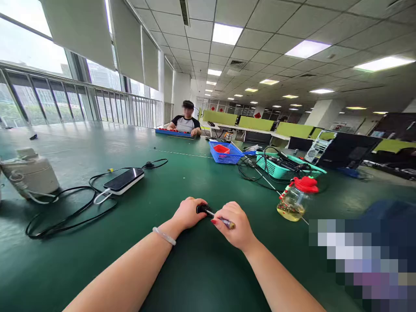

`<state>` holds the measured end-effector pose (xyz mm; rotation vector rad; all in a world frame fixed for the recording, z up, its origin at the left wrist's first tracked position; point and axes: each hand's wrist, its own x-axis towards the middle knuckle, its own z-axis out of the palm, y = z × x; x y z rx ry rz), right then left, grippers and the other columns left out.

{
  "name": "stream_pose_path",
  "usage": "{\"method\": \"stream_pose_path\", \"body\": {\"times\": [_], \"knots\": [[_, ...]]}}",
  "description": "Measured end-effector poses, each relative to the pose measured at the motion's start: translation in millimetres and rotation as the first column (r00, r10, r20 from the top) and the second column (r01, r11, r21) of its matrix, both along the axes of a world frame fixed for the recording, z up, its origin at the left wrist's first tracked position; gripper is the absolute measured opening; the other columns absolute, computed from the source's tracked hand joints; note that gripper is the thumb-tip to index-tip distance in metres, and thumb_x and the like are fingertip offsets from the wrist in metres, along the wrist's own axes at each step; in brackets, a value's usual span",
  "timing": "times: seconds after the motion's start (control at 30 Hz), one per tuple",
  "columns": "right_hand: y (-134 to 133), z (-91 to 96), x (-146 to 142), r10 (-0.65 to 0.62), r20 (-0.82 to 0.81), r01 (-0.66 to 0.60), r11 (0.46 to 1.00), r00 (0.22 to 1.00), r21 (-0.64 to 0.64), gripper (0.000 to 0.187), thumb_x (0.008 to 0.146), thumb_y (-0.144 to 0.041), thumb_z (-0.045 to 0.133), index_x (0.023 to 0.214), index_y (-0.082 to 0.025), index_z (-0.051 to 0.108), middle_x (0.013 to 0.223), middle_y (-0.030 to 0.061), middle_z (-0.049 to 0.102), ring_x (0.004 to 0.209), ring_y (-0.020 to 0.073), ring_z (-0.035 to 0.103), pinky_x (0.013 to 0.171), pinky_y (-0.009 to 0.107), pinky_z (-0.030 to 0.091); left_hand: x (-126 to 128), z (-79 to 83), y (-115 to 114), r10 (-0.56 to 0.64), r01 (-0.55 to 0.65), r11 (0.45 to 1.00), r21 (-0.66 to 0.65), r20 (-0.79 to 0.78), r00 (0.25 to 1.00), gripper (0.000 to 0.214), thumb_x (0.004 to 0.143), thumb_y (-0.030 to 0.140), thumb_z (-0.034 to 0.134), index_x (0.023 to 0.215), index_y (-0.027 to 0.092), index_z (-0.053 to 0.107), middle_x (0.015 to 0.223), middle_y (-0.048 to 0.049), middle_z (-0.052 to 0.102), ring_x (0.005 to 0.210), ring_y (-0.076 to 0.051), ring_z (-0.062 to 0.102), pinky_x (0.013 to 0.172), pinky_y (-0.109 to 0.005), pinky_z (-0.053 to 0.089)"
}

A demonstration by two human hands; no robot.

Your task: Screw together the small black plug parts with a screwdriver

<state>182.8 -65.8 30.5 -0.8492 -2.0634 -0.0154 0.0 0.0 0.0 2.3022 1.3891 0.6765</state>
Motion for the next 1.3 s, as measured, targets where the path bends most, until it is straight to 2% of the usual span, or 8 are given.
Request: {"method": "stream_pose_path", "body": {"times": [0.2,0.33,0.5,0.7,1.07,1.17,1.3], "knots": [[0,1.1,4,-0.021,-0.080,0.015,0.997,0.997,-0.071,0.027,0.091,-0.042,0.053,0.074,-0.023,0.062,0.066,0.0004,0.064,0.063,0.0156,0.054,0.069,0.032,0.041,1,0.5,0,0.027,-0.027,1.000,-0.006,-0.017,0.999,0.039,0.074,0.034,0.065,0.113,0.029,0.066,0.108,-0.0044,0.068,0.109,-0.024,0.058,0.098,-0.035,0.045],[1,-0.1,5,-0.024,-0.113,0.014,0.996,0.993,-0.090,0.029,0.091,-0.040,0.052,0.070,-0.023,0.060,0.063,0.0001,0.063,0.061,0.0158,0.052,0.067,0.033,0.041,1,-1.9,2,0.007,-0.006,1.000,0.026,-0.024,1.000,0.039,0.075,0.032,0.065,0.113,0.027,0.065,0.107,-0.0044,0.069,0.111,-0.024,0.056,0.099,-0.035,0.043],[1,-2.0,5,-0.022,-0.135,0.006,0.993,0.991,-0.117,0.036,0.095,-0.036,0.042,0.066,-0.023,0.058,0.059,0.0000,0.060,0.061,0.0163,0.052,0.067,0.033,0.041,1,-3.4,4,0.000,0.002,0.999,0.044,-0.025,1.000,0.042,0.075,0.033,0.065,0.117,0.025,0.064,0.110,-0.0050,0.069,0.111,-0.025,0.055,0.099,-0.037,0.044],[1,-4.1,5,-0.086,-0.120,0.068,0.987,0.989,-0.148,0.023,0.092,-0.026,0.042,0.073,-0.022,0.054,0.067,0.0013,0.061,0.069,0.0177,0.052,0.066,0.031,0.042,1,-2.2,3,-0.003,0.005,0.999,0.049,-0.033,0.999,0.039,0.075,0.031,0.065,0.114,0.026,0.065,0.108,-0.0041,0.070,0.110,-0.024,0.056,0.099,-0.036,0.044],[-1,0.8,0,-0.062,0.071,0.060,0.998,0.996,0.027,0.015,0.084,-0.013,0.042,0.073,-0.021,0.048,0.060,-0.0022,0.052,0.056,0.0140,0.042,0.070,0.031,0.038,1,-2.4,5,0.008,-0.008,1.000,0.012,-0.024,1.000,0.039,0.074,0.033,0.065,0.112,0.028,0.067,0.107,-0.0027,0.070,0.110,-0.024,0.056,0.099,-0.035,0.044],[-4,4.3,-4,-0.051,0.189,0.037,0.997,0.981,0.074,0.014,0.083,-0.013,0.043,0.074,-0.020,0.050,0.060,-0.0018,0.053,0.056,0.0135,0.042,0.071,0.031,0.035,1,-3.9,6,0.007,-0.007,1.000,0.015,-0.017,1.000,0.039,0.074,0.033,0.064,0.112,0.028,0.067,0.108,-0.0029,0.070,0.110,-0.024,0.056,0.098,-0.035,0.044],[-7,3.5,-12,-0.058,0.381,0.027,0.996,0.923,0.087,0.013,0.081,-0.016,0.047,0.070,-0.020,0.052,0.063,0.0004,0.055,0.060,0.0143,0.044,0.065,0.029,0.032,1,-5.1,7,0.013,-0.013,1.000,0.028,-0.012,1.000,0.038,0.074,0.030,0.063,0.111,0.027,0.067,0.107,-0.0032,0.070,0.111,-0.025,0.056,0.098,-0.036,0.044]]}}
